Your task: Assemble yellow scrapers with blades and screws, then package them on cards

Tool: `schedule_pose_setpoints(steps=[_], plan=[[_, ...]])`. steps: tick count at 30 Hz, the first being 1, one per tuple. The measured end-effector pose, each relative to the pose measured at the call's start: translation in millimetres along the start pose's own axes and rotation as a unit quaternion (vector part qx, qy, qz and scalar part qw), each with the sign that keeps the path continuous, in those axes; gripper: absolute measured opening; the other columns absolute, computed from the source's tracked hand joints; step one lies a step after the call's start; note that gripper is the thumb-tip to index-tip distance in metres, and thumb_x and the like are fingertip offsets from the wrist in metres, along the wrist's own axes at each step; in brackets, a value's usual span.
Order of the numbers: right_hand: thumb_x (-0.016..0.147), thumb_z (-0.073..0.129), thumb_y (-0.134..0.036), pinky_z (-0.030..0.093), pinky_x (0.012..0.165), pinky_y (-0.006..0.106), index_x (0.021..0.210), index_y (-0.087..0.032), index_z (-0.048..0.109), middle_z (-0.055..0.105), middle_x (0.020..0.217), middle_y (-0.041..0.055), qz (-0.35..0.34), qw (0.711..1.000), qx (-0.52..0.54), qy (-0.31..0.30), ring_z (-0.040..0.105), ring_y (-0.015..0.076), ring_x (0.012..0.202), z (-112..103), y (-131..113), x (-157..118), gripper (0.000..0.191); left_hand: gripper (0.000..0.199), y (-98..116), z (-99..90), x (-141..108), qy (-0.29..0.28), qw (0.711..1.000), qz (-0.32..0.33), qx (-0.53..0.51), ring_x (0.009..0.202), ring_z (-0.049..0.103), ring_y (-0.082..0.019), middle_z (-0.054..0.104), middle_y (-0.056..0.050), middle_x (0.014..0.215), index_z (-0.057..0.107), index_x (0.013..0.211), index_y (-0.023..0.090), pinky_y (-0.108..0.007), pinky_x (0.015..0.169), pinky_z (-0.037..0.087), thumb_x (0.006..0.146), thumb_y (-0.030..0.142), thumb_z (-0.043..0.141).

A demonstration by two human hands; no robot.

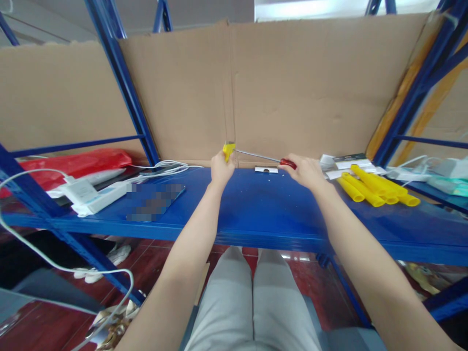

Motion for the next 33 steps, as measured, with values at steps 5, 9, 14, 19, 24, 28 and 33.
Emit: schedule_pose_setpoints(steps=[5, 9, 14, 19, 24, 28, 33], plan=[[0.089, 0.052, -0.043, 0.036, 0.062, 0.030, 0.101, -0.023, 0.062, 0.073, 0.093, 0.0087, -0.004, 1.000, 0.018, -0.003, 0.065, 0.0268, 0.085, 3.4, 3.1, 2.1, 0.026, 0.015, 0.2, 0.2, -0.2, 0.001, 1.000, 0.002, -0.014, 0.080, 0.065, -0.025, 0.066, -0.011, 0.078, 0.059, 0.081, 0.017, -0.030, 0.069, 0.043, 0.087, 0.028, 0.052], [0.086, 0.055, -0.040, 0.035, 0.061, 0.029, 0.101, -0.024, 0.061, 0.072, 0.090, 0.0077, 0.005, 1.000, 0.015, 0.006, 0.065, 0.0269, 0.083, 3.7, 5.2, 2.7, 0.023, 0.015, -1.1, 2.2, -0.1, 0.007, 0.999, 0.012, -0.031, 0.078, 0.064, -0.024, 0.066, -0.010, 0.076, 0.060, 0.082, 0.017, -0.029, 0.068, 0.043, 0.087, 0.029, 0.052], [0.090, 0.050, -0.041, 0.035, 0.061, 0.030, 0.097, -0.023, 0.063, 0.073, 0.090, 0.0091, -0.005, 1.000, 0.003, -0.004, 0.065, 0.0271, 0.084, 1.7, 1.2, -0.2, 0.023, 0.014, -1.5, 1.6, 0.6, 0.005, 0.999, 0.009, -0.043, 0.077, 0.064, -0.023, 0.066, -0.010, 0.075, 0.061, 0.082, 0.017, -0.030, 0.068, 0.044, 0.086, 0.027, 0.051], [0.091, 0.048, -0.040, 0.037, 0.063, 0.030, 0.099, -0.023, 0.064, 0.073, 0.094, 0.0102, -0.022, 0.999, 0.025, -0.014, 0.065, 0.0260, 0.082, 5.1, 1.6, 0.0, 0.025, 0.013, -2.8, 2.5, 1.6, 0.013, 0.998, 0.015, -0.060, 0.076, 0.064, -0.022, 0.066, -0.008, 0.075, 0.060, 0.082, 0.018, -0.029, 0.067, 0.044, 0.086, 0.026, 0.051], [0.085, 0.056, -0.036, 0.035, 0.060, 0.029, 0.100, -0.023, 0.061, 0.072, 0.088, 0.0080, 0.007, 1.000, 0.023, -0.015, 0.065, 0.0257, 0.079, 7.1, 3.8, 2.6, 0.020, 0.014, -1.5, 2.8, 1.3, -0.004, 0.998, 0.007, -0.056, 0.079, 0.065, -0.023, 0.066, -0.009, 0.076, 0.060, 0.083, 0.017, -0.030, 0.071, 0.045, 0.087, 0.027, 0.052], [0.087, 0.052, -0.034, 0.033, 0.060, 0.029, 0.095, -0.023, 0.061, 0.071, 0.088, 0.0087, -0.004, 1.000, 0.011, -0.012, 0.065, 0.0261, 0.080, 4.5, 1.4, 2.0, 0.017, 0.015, -0.9, 2.5, 1.5, -0.007, 0.999, 0.008, -0.044, 0.083, 0.066, -0.025, 0.067, -0.011, 0.080, 0.061, 0.086, 0.017, -0.030, 0.073, 0.045, 0.088, 0.028, 0.050], [0.089, 0.049, -0.037, 0.032, 0.060, 0.029, 0.095, -0.023, 0.063, 0.072, 0.088, 0.0088, -0.016, 1.000, 0.005, -0.015, 0.065, 0.0259, 0.081, 2.5, 0.8, 0.6, 0.020, 0.015, -2.4, 4.3, 2.0, -0.008, 0.999, 0.011, -0.050, 0.086, 0.066, -0.025, 0.068, -0.011, 0.082, 0.063, 0.089, 0.017, -0.030, 0.076, 0.045, 0.087, 0.025, 0.051]])
Point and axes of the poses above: each hand's wrist, its own x-axis towards the middle knuckle, its own z-axis out of the palm, y = z × x, the point moved 1 cm from there along x, towards the middle knuckle
